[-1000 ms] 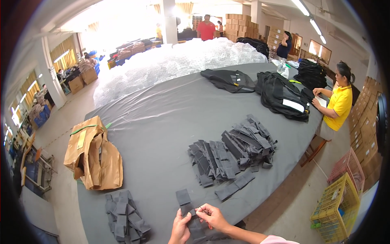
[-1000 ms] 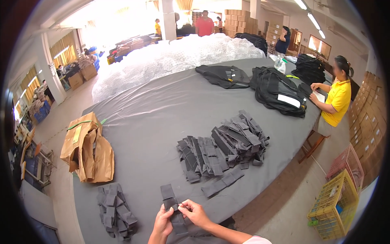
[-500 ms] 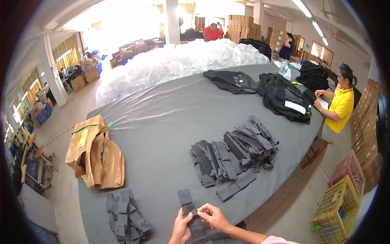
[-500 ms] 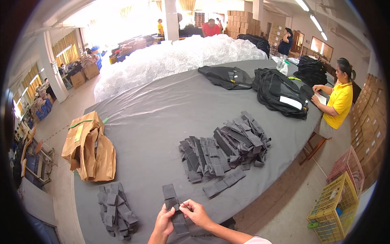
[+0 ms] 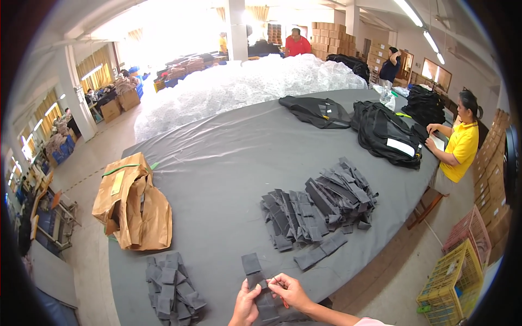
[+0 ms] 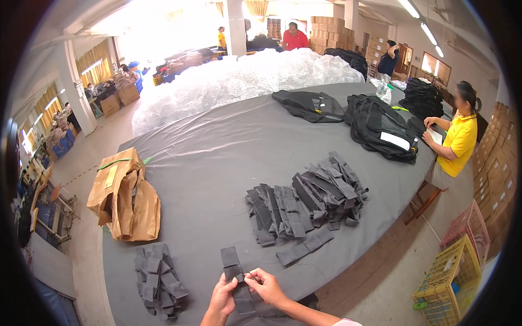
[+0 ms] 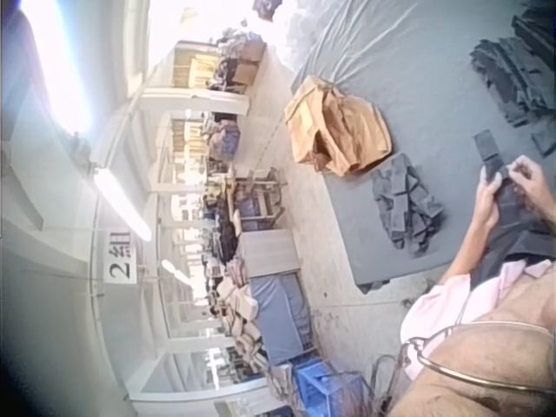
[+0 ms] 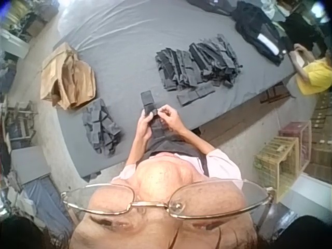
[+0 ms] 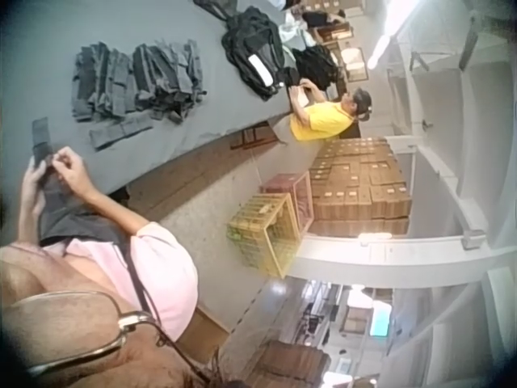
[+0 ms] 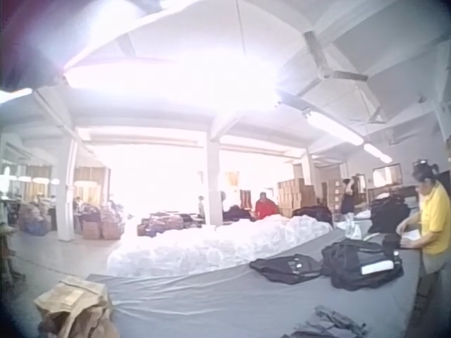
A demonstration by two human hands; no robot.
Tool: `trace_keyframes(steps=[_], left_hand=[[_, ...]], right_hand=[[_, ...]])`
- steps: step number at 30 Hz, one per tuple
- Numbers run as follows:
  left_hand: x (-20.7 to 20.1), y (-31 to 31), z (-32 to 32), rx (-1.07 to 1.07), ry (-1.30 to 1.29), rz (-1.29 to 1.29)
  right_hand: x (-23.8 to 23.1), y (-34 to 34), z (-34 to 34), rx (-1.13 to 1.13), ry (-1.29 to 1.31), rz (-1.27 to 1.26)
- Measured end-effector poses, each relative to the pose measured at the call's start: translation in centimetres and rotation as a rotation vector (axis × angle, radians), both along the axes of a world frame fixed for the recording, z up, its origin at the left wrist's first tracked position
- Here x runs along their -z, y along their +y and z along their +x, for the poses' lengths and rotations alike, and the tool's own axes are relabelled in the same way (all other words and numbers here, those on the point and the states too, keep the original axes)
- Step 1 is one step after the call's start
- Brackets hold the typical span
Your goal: Inspecting and trimming threads from small fabric components for manufacturing.
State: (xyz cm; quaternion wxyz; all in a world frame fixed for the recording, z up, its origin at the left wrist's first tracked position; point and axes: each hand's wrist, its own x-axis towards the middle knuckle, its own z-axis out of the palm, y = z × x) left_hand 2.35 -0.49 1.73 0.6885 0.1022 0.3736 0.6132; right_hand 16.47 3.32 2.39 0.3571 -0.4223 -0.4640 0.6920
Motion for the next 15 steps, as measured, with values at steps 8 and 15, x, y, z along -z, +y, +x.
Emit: trace_keyframes(steps=[8, 15], left_hand=[[-0.7, -0.2, -0.3, -0.012, 0.013, -0.015], [-0.4, -0.1, 0.0, 0.008, 0.023, 0.002]], right_hand=[[0.8, -0.1, -0.4, -0.003, -0.001, 0.011], [0.1, 0.0, 0.0, -0.001, -0.004, -0.003]])
